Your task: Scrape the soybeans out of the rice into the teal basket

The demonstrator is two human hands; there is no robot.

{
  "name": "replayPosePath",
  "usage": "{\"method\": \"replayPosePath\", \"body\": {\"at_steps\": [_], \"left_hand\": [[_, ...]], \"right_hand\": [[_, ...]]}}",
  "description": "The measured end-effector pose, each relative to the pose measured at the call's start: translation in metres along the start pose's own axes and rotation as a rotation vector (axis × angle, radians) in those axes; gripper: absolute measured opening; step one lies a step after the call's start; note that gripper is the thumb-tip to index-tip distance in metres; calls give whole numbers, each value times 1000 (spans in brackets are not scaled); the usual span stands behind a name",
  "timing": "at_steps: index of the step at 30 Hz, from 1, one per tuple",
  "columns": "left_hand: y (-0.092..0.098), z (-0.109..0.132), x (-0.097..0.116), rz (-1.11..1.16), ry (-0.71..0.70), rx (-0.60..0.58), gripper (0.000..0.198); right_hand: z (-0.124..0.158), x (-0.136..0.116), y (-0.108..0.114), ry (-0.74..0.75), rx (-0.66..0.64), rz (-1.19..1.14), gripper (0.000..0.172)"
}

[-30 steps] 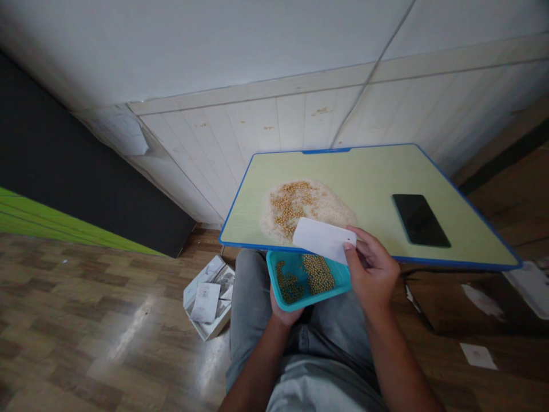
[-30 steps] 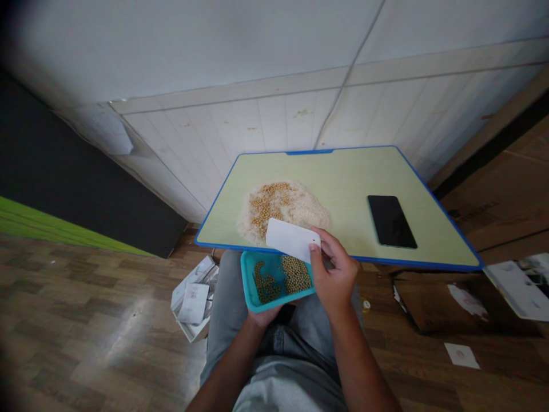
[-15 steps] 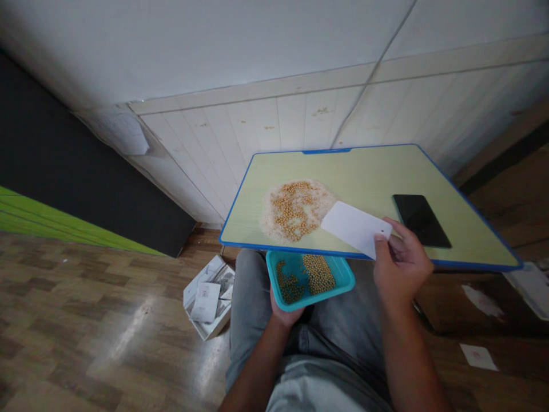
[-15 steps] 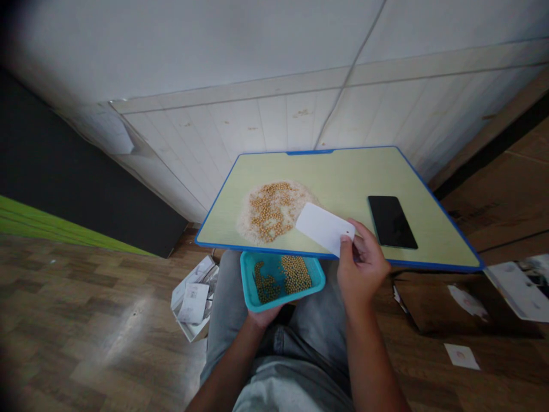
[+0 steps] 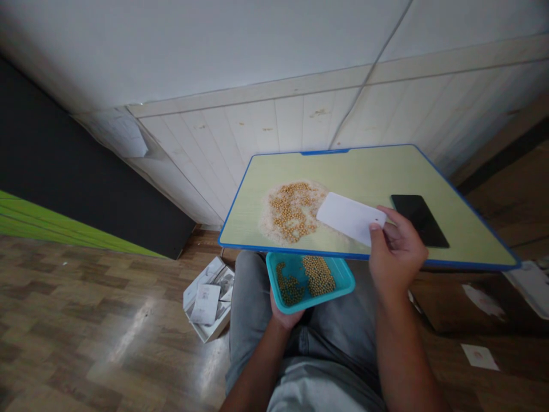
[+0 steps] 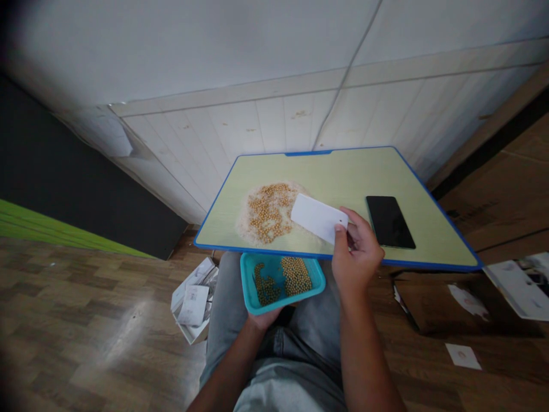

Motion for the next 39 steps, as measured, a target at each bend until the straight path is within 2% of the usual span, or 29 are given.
{"method": "replayPosePath", "body": {"at_steps": [5,14,21,26,30,35,39], "left_hand": [[1,2,-1,-5,2,44,65],[-2,0,-2,17,27,-57,71],[-11,1,-1,-10,17,-27,69],[-15,1,1,-51,-1,-19,60],[-9,-3,-1,-17,8,-4,60],[1,-5,-3,30,27,-63,67],[1,-5,-2,15,37,-77,70]], "right_hand": [[6,0,-4,-6,-46,9,33],[13,0,-6,-9,-74,-11,32],[15,1,-5,-28,-66,-32,33],[14,0,-5,-30,-74,-32,34],[14,0,-6,-37,-89,-58,36],[15,2,-7,-28,-90,-47,33],[15,3,-7,-30,-113,-27,33]]}}
Point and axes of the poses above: each hand's wrist, its own z-axis away from the middle knuckle, its own y-axis out of the back of the hand, x = y × z, the point moved 1 cm from there along -z, towards the middle knuckle, and after that the axes turned 11 degrees about -x, right-handed, at the moved point
